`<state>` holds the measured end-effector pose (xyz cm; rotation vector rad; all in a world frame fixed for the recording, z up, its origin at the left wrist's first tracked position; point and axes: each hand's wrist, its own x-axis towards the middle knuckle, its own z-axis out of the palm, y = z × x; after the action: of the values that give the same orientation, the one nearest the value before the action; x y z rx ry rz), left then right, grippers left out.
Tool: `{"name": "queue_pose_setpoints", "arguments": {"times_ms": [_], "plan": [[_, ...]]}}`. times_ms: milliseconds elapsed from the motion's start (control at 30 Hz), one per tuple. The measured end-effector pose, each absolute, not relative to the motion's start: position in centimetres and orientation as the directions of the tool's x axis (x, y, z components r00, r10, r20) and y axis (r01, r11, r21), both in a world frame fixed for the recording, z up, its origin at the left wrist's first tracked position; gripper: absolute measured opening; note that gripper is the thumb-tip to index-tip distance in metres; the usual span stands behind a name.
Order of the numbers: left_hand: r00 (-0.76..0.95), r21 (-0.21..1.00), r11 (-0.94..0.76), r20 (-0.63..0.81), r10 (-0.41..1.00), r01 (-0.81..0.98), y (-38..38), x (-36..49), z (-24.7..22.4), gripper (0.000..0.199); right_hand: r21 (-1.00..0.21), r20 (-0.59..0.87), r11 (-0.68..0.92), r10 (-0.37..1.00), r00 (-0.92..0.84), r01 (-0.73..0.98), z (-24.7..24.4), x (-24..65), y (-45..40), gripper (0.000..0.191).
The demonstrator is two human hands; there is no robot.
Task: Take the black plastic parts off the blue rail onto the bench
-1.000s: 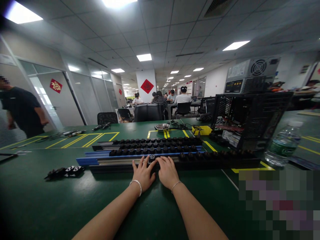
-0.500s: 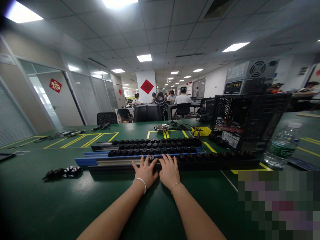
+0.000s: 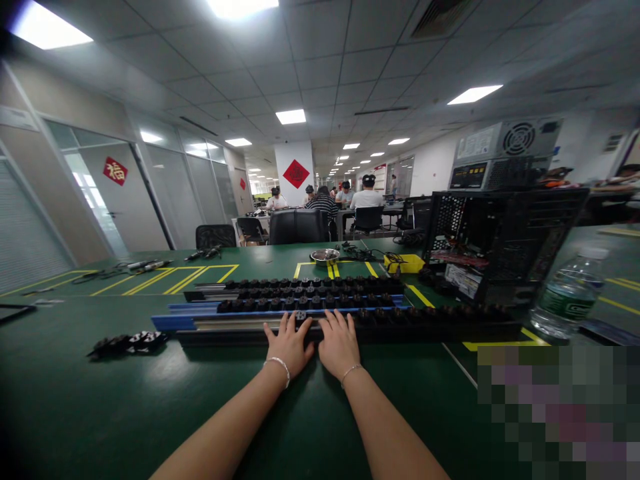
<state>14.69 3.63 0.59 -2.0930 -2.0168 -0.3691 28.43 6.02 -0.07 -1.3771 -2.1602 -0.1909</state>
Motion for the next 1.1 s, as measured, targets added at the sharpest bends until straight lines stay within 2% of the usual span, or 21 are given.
{"name": "queue_pose_setpoints", "arguments": {"times_ms": [1100], "plan": [[-0.004, 0.009, 0.001, 0.364, 0.932, 1.0, 3.1, 12.4, 0.8, 0.051, -0.166, 0.52, 0.443, 0.799, -0.303, 0.881, 0.0, 28.3, 5.9, 0.042]]}}
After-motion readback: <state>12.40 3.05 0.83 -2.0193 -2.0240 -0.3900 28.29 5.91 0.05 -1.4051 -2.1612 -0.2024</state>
